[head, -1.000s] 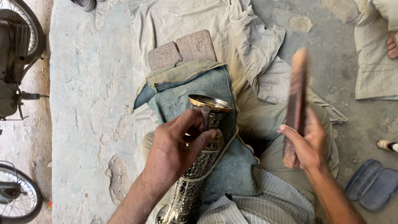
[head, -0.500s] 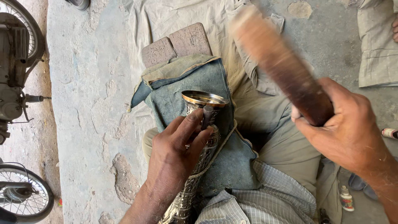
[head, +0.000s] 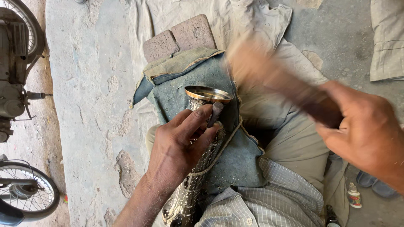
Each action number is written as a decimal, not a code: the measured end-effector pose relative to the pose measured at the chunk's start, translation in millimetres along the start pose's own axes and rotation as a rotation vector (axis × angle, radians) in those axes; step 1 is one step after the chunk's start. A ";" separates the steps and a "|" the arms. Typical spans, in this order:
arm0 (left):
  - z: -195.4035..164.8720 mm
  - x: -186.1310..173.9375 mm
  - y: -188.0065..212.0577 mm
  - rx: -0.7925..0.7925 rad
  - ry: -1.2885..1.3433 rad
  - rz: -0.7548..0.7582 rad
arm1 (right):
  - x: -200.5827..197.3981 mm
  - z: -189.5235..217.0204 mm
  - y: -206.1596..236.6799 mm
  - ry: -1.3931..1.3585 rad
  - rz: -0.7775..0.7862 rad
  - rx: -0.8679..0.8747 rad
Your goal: The person sits on the floor and uses a hammer and a small metal punch to engrave a decorative pattern onto the neck of a silver-colored metal vessel. They repeatedly strike the punch to create indentations, rotating the vessel to work on different sections of the rim.
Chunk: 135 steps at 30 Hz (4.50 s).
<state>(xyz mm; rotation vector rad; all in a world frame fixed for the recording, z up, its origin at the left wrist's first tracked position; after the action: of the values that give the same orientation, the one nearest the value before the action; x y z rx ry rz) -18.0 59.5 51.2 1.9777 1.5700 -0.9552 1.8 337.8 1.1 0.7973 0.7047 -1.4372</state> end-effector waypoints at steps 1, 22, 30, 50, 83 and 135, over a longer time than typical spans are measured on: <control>-1.6 -0.3 -0.3 0.023 -0.007 -0.001 | 2.1 -0.5 3.3 0.106 0.024 -0.070; -10.7 -0.9 -6.5 0.141 0.033 0.111 | -3.6 11.1 7.4 -0.276 -0.071 0.050; -4.6 -10.3 -5.0 0.103 0.131 0.026 | 9.6 -23.7 33.5 -0.394 -0.161 0.147; 5.9 -10.2 1.5 -0.020 0.107 -0.089 | -8.9 45.5 -38.7 0.303 0.102 -0.149; 0.0 -12.5 -9.9 0.153 0.323 0.122 | -12.4 40.5 -18.4 -0.170 -0.068 0.121; 17.7 -14.2 -8.7 0.018 0.384 0.071 | -3.4 -5.3 -26.5 0.039 0.112 0.088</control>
<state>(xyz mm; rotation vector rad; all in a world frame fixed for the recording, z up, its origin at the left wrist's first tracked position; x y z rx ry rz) -32.4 40.0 50.7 2.3149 1.6732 -0.5858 -24.5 344.7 -0.5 0.9206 0.6199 -1.3616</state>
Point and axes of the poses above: each hand's wrist, its own y-axis away from the middle knuckle, its own x-axis out of the palm, z = x × y, the point moved 8 cm from there along -y, towards the middle knuckle, and after that the axes turned 12 degrees about -z, right-handed, at the moved point
